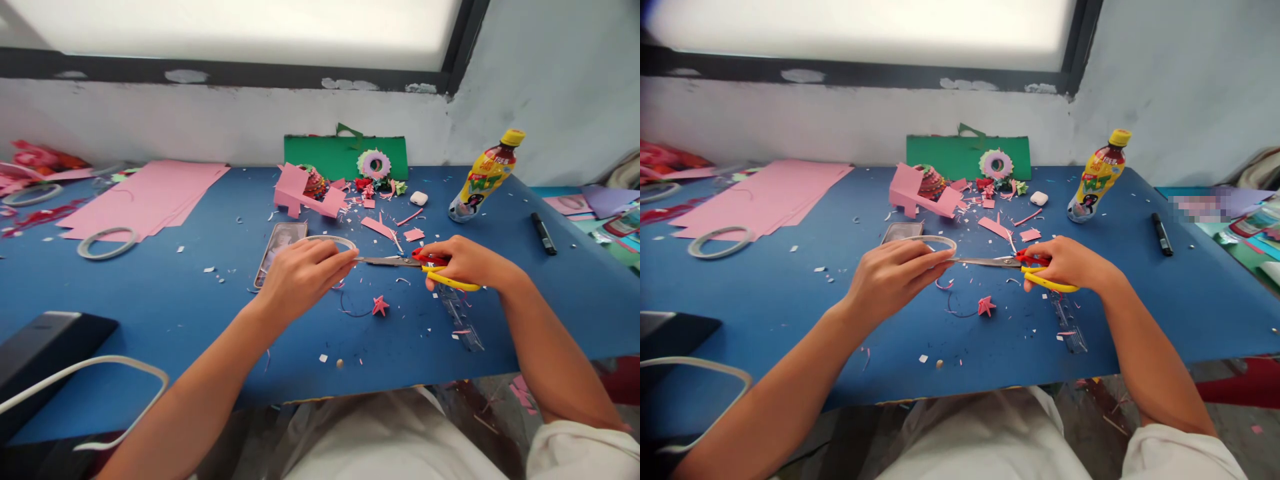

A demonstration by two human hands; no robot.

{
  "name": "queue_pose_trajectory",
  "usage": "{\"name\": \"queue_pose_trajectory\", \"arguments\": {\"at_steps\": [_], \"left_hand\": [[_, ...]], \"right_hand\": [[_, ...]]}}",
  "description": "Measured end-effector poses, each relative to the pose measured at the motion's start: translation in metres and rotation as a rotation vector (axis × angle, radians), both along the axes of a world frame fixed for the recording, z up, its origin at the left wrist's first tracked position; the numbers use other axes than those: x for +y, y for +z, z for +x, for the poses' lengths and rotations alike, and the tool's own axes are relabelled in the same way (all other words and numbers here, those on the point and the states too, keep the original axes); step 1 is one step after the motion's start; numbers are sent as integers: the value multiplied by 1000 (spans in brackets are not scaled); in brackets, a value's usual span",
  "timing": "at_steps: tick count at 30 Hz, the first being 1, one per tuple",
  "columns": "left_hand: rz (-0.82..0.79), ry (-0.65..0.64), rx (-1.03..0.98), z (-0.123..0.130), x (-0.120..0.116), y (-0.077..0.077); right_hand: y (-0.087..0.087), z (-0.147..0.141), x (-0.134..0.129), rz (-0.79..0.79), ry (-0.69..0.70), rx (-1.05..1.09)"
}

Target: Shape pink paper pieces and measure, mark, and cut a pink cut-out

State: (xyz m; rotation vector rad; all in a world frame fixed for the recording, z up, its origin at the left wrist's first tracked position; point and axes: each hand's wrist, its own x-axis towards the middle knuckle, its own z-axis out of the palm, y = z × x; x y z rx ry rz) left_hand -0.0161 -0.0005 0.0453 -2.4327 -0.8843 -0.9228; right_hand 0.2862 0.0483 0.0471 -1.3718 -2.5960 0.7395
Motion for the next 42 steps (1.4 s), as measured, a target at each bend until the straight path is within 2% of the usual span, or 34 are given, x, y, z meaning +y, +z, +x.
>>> {"name": "queue_pose_trajectory", "arguments": {"at_steps": [8,17,22,25,27,29,32,35,37,38,40,42], "left_hand": [[-32,-21,-12,-1,0,0],[-169,-38,0,5,-1,-5],[-187,-26,-40,-2,-1,-2],[-155,-22,-159,-9,0,4],[-138,-40,-185,-9,0,6],[-147,-72,-163,-5,-1,5],[-182,-103,-152,2,-3,2],[-187,-100,-206,8,-5,0],[-181,-93,-216,10,-5,-1],[-182,-90,-210,10,-5,-1],[-188,-88,-192,12,-5,-3],[-195,-96,-176,14,-5,-5]], "right_hand": [[9,-2,-4,-5,17,-56],[9,10,7,-298,-96,25],[2,42,27,-422,-121,-18],[-10,63,43,-254,-286,-91],[-21,70,54,24,-426,-228],[-32,70,62,184,-482,-344],[-42,62,66,213,-415,-370],[-41,40,56,304,-326,-313],[-34,16,39,390,-270,-132],[-30,2,29,381,-205,12],[-23,-26,5,273,-66,301],[-18,-50,-16,147,14,473]]}}
